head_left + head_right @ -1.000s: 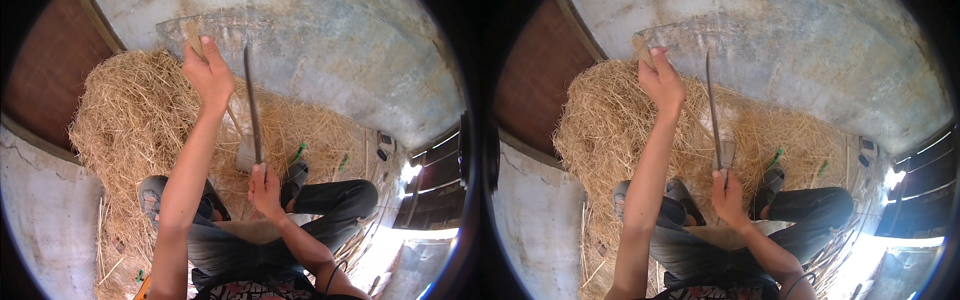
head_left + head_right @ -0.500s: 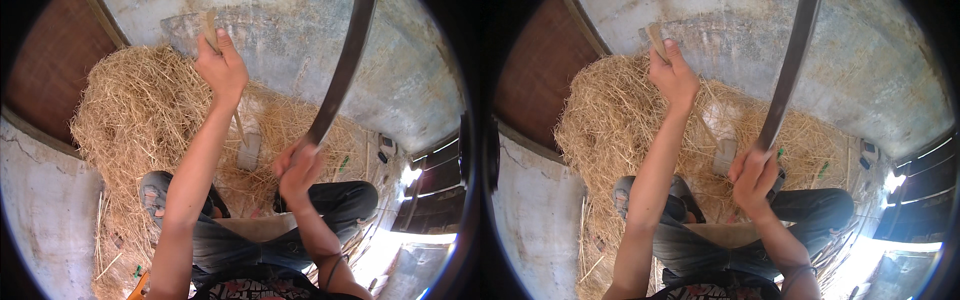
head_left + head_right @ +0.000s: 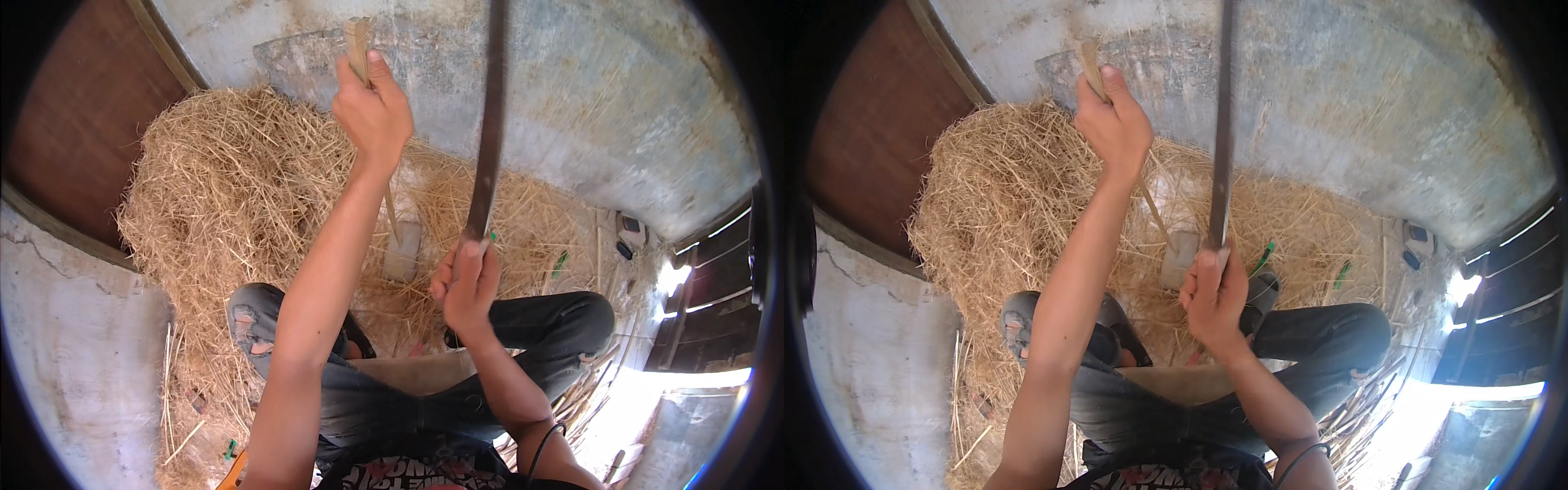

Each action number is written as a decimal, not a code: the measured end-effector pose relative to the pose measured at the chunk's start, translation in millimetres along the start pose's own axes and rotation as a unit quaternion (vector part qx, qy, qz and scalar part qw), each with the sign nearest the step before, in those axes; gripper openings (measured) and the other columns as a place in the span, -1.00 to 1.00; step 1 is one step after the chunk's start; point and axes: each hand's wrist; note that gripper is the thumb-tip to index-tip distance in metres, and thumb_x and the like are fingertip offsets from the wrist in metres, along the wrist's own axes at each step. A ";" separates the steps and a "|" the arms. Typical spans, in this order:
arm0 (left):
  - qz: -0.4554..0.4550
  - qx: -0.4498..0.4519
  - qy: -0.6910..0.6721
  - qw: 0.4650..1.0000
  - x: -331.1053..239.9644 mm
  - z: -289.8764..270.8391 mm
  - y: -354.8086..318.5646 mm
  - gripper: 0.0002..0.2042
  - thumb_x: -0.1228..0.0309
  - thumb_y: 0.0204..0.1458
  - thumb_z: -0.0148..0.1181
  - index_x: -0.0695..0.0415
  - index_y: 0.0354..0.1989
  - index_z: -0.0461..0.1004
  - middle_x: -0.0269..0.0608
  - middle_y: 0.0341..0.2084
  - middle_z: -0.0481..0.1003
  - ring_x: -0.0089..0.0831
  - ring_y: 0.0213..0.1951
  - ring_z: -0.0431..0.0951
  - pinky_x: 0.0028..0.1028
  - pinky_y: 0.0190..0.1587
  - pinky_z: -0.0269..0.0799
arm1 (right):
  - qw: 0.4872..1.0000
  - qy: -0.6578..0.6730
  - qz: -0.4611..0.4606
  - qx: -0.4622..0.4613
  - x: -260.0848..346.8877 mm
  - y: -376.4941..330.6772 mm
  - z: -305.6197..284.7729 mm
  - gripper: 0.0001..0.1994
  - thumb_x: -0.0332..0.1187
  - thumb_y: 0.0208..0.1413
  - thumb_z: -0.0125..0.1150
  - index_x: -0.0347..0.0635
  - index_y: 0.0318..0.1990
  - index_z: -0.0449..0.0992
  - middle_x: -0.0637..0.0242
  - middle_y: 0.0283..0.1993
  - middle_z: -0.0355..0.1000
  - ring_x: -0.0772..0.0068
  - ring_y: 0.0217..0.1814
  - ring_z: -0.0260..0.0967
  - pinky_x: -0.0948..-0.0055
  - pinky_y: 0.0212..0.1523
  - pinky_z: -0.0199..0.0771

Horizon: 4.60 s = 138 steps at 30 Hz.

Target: The person shaves a thin strip of wood using a knife and a small green cutter while sitting on the floor surrounded by hay.

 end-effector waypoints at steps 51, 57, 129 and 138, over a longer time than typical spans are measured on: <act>-0.041 -0.011 0.026 0.999 12.2 -7.8 17.2 -0.77 0.30 0.32 0.00 0.22 -0.29 0.40 -0.23 -0.66 0.41 -0.40 -0.61 0.42 -0.32 -0.49 0.28 | 0.991 -0.125 -0.044 -0.033 -100.5 -33.8 -7.0 -0.63 -0.03 0.41 0.03 -0.20 -0.25 0.35 0.43 -0.62 0.22 0.63 -0.70 0.21 0.46 -0.71 0.22; -0.017 -0.017 0.016 1.000 15.9 -12.7 17.7 -0.78 0.31 0.31 0.00 0.23 -0.27 0.41 -0.21 -0.64 0.42 -0.37 -0.58 0.43 -0.29 -0.44 0.30 | 0.940 -0.063 0.334 -0.028 -145.5 -44.9 -51.5 -0.59 0.03 0.37 0.10 -0.17 -0.30 0.36 0.47 -0.62 0.22 0.62 -0.72 0.21 0.47 -0.72 0.20; 0.028 -0.103 0.077 0.991 44.1 -61.7 30.1 -0.80 0.34 0.34 -0.03 0.22 -0.21 0.43 -0.25 -0.66 0.45 -0.35 -0.66 0.42 -0.33 -0.54 0.29 | 0.841 -0.454 0.284 0.078 -282.3 -86.0 -104.3 -0.53 -0.01 0.36 0.06 -0.33 -0.33 0.45 -0.12 -0.38 0.53 -0.19 -0.28 0.56 0.05 -0.27 0.49; -0.191 -0.274 -0.207 0.920 29.0 -231.8 57.0 -0.78 0.29 0.36 0.00 0.08 -0.35 0.38 -0.52 -0.70 0.14 -0.66 -0.67 0.16 -0.60 -0.65 0.00 | 0.959 -0.058 0.226 -0.163 -156.6 -10.3 -60.6 -0.67 -0.19 0.18 0.38 -0.23 -0.30 0.38 0.32 -0.57 0.36 0.40 -0.66 0.37 0.38 -0.70 0.28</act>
Point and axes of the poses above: each hand's wrist, its own y-axis towards the middle knuckle, its own z-axis out of the palm, x = y × z
